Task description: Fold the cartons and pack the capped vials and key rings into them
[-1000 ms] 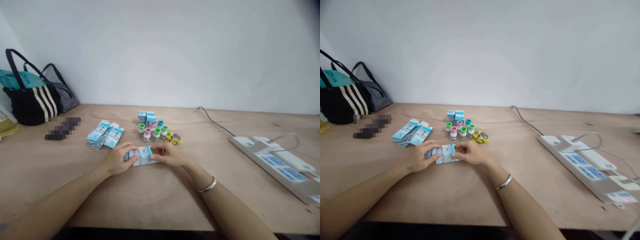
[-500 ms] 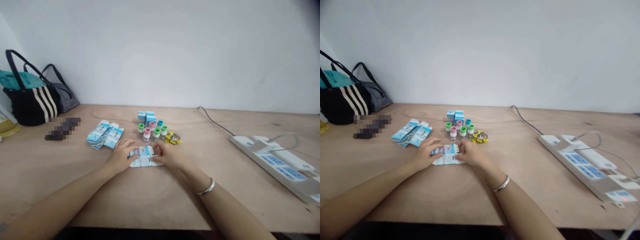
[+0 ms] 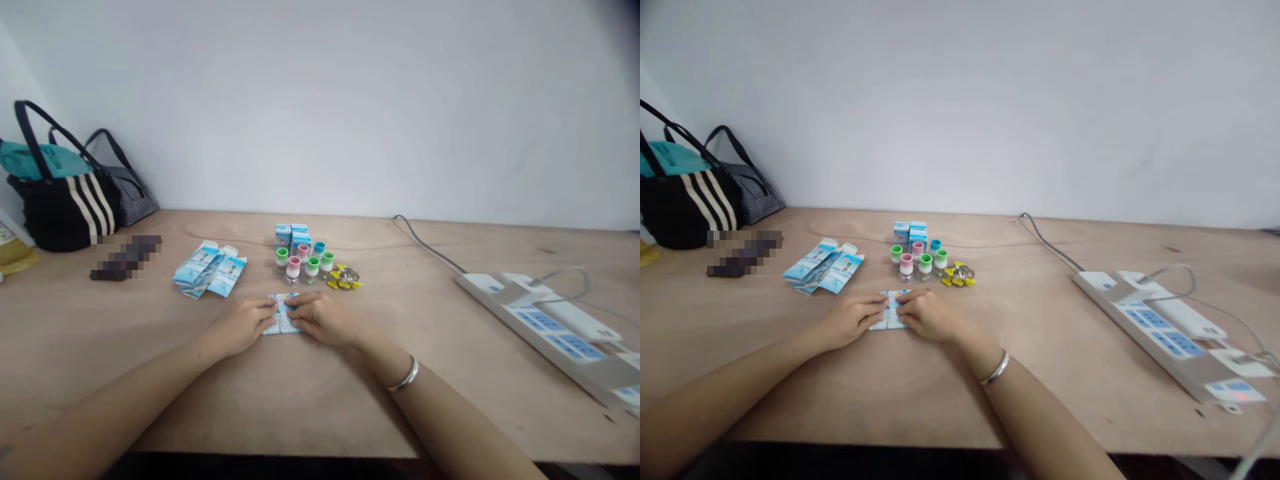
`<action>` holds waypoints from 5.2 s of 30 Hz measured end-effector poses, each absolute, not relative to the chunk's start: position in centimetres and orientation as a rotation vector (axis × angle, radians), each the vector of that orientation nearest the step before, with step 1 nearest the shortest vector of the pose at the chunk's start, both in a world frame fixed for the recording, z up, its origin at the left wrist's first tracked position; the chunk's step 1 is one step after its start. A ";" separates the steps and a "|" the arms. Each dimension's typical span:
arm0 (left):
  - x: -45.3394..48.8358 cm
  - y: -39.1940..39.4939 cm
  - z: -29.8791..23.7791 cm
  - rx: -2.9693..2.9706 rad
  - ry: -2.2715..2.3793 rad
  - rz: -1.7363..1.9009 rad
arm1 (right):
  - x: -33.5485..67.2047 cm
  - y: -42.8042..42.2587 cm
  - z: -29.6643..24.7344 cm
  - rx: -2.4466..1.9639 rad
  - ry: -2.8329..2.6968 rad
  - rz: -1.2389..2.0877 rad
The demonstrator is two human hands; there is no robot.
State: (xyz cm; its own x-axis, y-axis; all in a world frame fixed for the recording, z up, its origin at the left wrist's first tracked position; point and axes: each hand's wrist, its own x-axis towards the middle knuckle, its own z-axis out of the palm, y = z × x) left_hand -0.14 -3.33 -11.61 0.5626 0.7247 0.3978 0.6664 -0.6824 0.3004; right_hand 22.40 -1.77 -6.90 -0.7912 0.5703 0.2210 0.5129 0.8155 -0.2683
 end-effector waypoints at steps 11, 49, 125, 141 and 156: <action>-0.5 -3.1 -10.0 2.530 1.376 0.878 | 22.2 -0.2 -7.8 -1.077 -2.356 0.439; -6.2 -1.3 -5.9 2.025 1.954 1.528 | 23.1 -1.7 -7.2 -0.908 -2.321 0.367; 0.7 -3.8 -10.6 2.051 1.239 1.336 | 20.2 -0.7 -5.7 -0.759 -2.251 0.357; 0.1 -4.7 -8.9 2.374 1.162 1.145 | 19.6 -0.4 -6.3 -0.939 -1.734 0.616; -0.3 -3.6 -8.5 2.452 1.133 1.089 | 21.5 -1.8 -4.3 -0.739 -2.305 -0.021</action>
State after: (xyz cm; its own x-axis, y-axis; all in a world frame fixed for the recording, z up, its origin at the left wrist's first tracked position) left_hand -0.25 -3.56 -8.48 0.4256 0.7314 0.5328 0.5615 -0.6752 0.4783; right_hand 21.45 -1.80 -4.27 -0.5881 0.5034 0.6330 0.5147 0.8367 -0.1873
